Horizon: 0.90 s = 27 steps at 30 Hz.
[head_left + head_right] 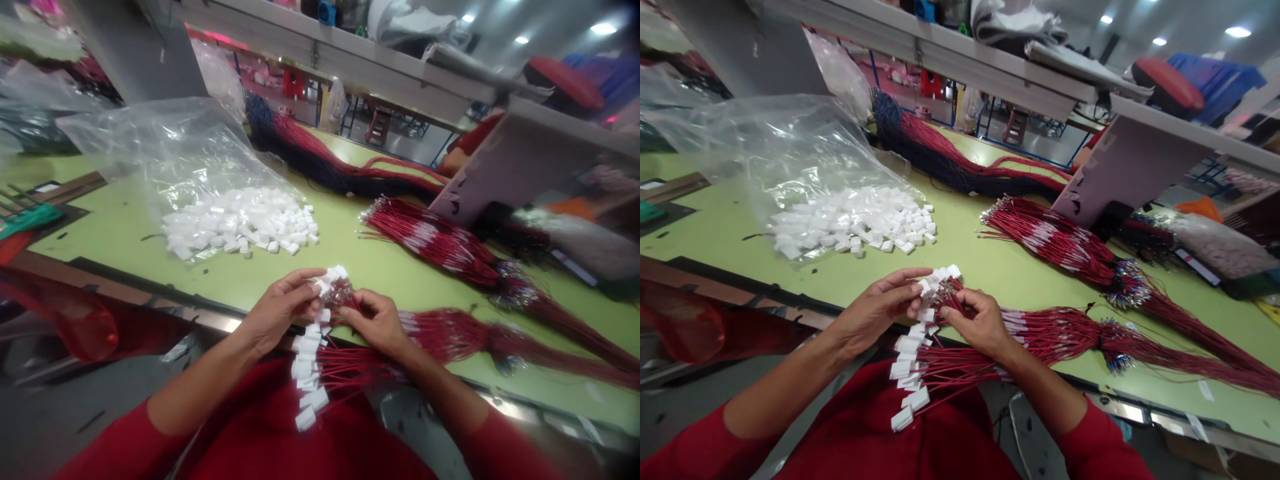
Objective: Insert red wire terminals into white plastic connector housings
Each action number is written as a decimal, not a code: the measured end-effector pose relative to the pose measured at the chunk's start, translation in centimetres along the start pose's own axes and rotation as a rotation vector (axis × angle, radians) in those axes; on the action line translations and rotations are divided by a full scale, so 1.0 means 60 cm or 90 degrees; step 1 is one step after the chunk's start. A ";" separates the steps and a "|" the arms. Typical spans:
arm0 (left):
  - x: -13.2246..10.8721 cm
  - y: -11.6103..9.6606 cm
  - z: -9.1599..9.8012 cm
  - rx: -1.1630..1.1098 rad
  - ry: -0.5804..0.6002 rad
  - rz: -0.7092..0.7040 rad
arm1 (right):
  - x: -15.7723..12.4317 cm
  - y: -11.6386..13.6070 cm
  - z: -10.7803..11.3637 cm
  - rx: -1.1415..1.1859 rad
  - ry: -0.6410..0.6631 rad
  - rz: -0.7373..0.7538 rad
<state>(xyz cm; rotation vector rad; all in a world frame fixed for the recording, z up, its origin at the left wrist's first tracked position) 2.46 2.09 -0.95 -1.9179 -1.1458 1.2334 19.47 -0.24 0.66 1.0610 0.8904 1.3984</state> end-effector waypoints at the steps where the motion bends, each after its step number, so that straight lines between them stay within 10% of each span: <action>1: -0.003 0.002 -0.001 0.007 -0.002 0.007 | 0.000 0.000 0.000 -0.004 -0.001 0.006; 27: -0.015 0.016 0.019 -0.001 -0.017 -0.019 | 0.001 0.005 -0.005 0.016 0.047 -0.009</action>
Point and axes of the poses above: each hand's wrist, its own x-axis towards the middle knuckle, its own z-axis out of the back of the hand, y = z × x, the point moved 6 cm from there along x, towards the middle knuckle, and after that the axes turned 9 degrees about -y, right-handed, at the moved point
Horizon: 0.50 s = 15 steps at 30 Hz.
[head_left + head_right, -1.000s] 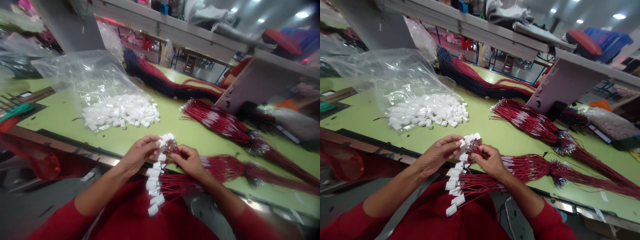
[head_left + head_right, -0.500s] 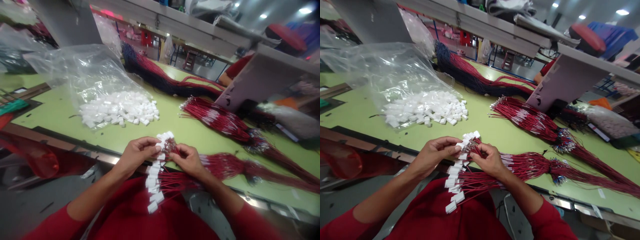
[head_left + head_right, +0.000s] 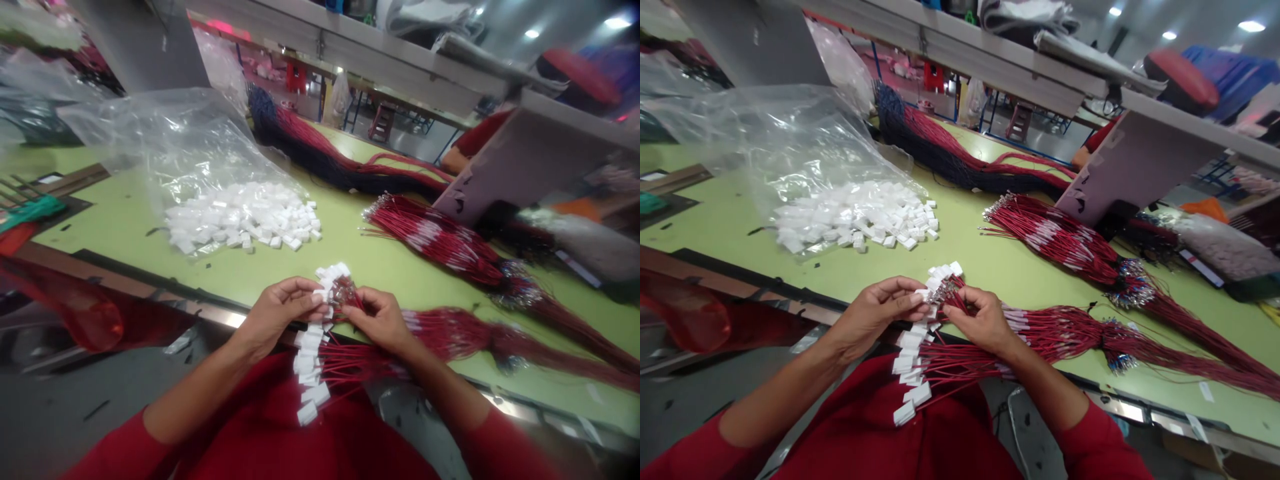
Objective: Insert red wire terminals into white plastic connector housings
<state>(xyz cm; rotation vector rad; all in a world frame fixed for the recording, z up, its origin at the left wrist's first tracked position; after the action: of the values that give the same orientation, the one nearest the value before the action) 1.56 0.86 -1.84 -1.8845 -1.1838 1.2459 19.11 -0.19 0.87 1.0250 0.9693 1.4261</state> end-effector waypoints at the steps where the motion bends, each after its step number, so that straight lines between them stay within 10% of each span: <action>1: 0.000 0.000 0.000 0.004 0.001 -0.003 | 0.000 0.001 0.000 -0.016 0.001 0.016; 10: -0.003 0.022 -0.015 0.076 0.014 -0.061 | -0.004 0.014 -0.008 -0.151 -0.002 0.160; 15: -0.005 0.028 -0.018 0.137 0.064 -0.099 | 0.009 -0.003 0.011 -0.026 -0.056 0.073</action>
<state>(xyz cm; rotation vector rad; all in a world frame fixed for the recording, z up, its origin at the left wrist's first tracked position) 3.08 -0.15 -2.66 -1.6453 -1.0763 1.1326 19.75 0.35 0.92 1.1189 0.8251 1.4762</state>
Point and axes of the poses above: each hand's wrist, its own x-axis towards the middle knuckle, its own z-axis out of the back of the hand, y = z × x, the point moved 6 cm from there along x, towards the middle knuckle, and after that the axes turned 9 degrees about -y, right-handed, at the moved point
